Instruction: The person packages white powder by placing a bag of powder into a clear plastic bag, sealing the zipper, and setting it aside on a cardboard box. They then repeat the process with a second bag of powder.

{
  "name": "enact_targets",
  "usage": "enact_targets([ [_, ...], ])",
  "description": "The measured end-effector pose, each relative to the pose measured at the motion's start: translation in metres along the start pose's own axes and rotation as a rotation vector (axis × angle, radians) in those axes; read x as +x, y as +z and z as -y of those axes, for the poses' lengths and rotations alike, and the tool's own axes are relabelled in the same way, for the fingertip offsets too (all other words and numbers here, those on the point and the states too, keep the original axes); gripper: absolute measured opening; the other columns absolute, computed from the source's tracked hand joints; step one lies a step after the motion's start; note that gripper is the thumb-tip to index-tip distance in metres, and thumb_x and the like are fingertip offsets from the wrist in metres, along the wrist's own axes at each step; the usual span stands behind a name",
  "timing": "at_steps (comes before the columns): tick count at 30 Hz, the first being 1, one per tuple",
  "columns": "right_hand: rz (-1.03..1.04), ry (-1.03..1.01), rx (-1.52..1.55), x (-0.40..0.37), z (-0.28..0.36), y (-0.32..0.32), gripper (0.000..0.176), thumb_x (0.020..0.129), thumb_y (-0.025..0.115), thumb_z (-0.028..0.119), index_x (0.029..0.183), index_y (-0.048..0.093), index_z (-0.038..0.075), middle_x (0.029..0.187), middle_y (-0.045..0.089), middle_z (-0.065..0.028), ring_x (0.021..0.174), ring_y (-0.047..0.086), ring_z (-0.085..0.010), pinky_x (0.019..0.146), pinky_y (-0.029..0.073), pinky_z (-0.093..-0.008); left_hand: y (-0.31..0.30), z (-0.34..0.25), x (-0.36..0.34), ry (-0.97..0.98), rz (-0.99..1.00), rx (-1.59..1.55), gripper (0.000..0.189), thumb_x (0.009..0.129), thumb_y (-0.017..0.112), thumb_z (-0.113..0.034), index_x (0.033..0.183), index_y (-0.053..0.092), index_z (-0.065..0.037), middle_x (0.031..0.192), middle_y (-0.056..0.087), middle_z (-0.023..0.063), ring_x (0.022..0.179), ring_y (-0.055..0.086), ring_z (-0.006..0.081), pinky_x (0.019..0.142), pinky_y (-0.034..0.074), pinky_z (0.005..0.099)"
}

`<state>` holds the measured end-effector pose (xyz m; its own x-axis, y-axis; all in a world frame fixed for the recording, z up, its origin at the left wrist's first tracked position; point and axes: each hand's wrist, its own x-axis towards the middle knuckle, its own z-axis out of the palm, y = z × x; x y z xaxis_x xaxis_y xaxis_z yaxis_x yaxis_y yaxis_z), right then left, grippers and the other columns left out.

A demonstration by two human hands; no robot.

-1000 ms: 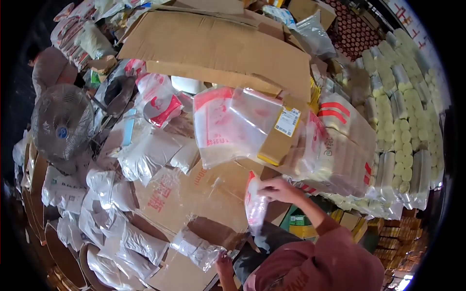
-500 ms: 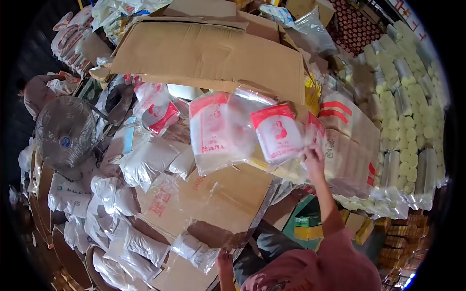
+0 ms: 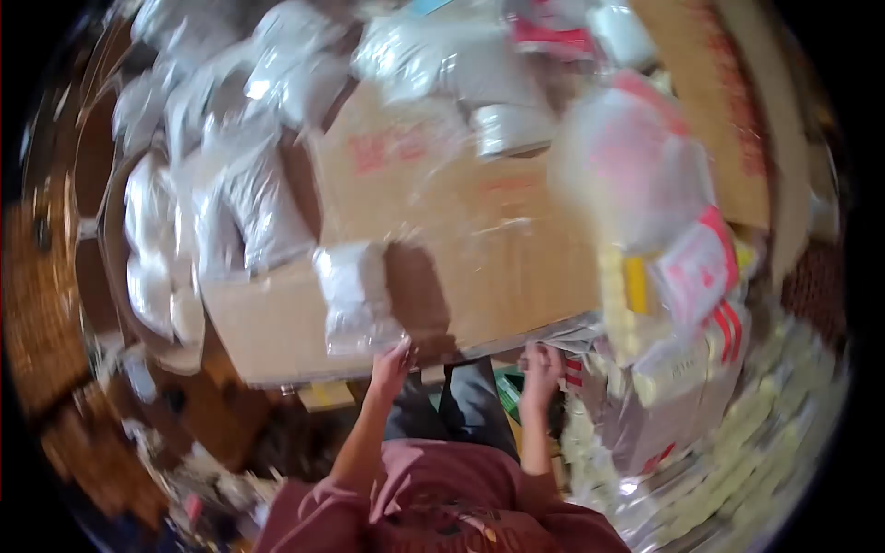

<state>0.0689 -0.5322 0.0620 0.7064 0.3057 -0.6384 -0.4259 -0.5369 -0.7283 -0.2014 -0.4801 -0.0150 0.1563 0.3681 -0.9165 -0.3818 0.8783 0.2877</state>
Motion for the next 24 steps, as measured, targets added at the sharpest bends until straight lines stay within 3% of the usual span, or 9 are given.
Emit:
enact_targets([
  [3,0.391,0.083,-0.165,-0.036,-0.04,0.071,0.018,0.089,0.066,0.014,0.099,0.061,0.0,0.084,0.065,-0.0039,0.072,0.06,-0.0072,0.061,0.046,-0.0208,0.011,-0.013,-0.009,0.041,-0.09,-0.045,0.02,0.09,0.064,-0.016,0.092,0.066,0.003,0.088,0.065,0.0054,0.08,0.061,0.0128,0.073,0.049,0.0249],
  [7,0.666,0.051,-0.349,-0.044,-0.052,0.132,0.022,0.088,0.068,0.011,0.104,0.063,-0.003,0.086,0.067,-0.0058,0.08,0.062,-0.0083,0.071,0.05,-0.0223,-0.013,0.004,0.001,0.188,-0.074,-0.186,0.014,0.091,0.062,-0.011,0.092,0.066,0.002,0.092,0.068,0.0089,0.084,0.063,0.0158,0.075,0.05,0.0303],
  [10,0.853,0.059,-0.546,-0.045,-0.053,0.155,0.019,0.086,0.069,0.01,0.097,0.064,-0.004,0.079,0.065,-0.0042,0.07,0.06,-0.0072,0.065,0.048,-0.0199,-0.019,0.011,-0.001,0.172,-0.167,-0.182,0.01,0.089,0.062,-0.008,0.09,0.066,0.002,0.087,0.067,0.0095,0.079,0.063,0.0161,0.075,0.051,0.0336],
  [13,0.862,0.19,-0.408,-0.041,-0.087,0.152,0.012,0.087,0.068,0.007,0.089,0.065,-0.005,0.073,0.063,-0.0026,0.063,0.054,-0.0057,0.058,0.043,-0.0198,-0.013,0.015,-0.003,0.202,-0.167,-0.358,0.009,0.085,0.065,-0.005,0.088,0.067,0.003,0.082,0.067,0.0106,0.072,0.061,0.0178,0.066,0.049,0.0313],
  [17,0.869,0.255,-0.339,-0.041,-0.095,0.15,0.011,0.088,0.065,0.004,0.087,0.061,-0.006,0.078,0.061,-0.0041,0.067,0.055,-0.0077,0.06,0.045,-0.0214,-0.015,0.024,0.002,0.188,-0.139,-0.499,0.008,0.083,0.066,-0.001,0.088,0.067,0.005,0.084,0.068,0.0129,0.068,0.06,0.0192,0.061,0.048,0.031],
  [24,0.748,-0.122,-0.597,-0.05,-0.102,0.146,0.013,0.087,0.066,0.004,0.087,0.057,-0.005,0.08,0.059,-0.006,0.067,0.054,-0.0091,0.06,0.046,-0.0226,-0.011,0.023,-0.004,0.226,-0.255,-0.303,0.014,0.079,0.07,0.006,0.093,0.069,0.007,0.089,0.07,0.012,0.079,0.064,0.0148,0.073,0.051,0.0263],
])
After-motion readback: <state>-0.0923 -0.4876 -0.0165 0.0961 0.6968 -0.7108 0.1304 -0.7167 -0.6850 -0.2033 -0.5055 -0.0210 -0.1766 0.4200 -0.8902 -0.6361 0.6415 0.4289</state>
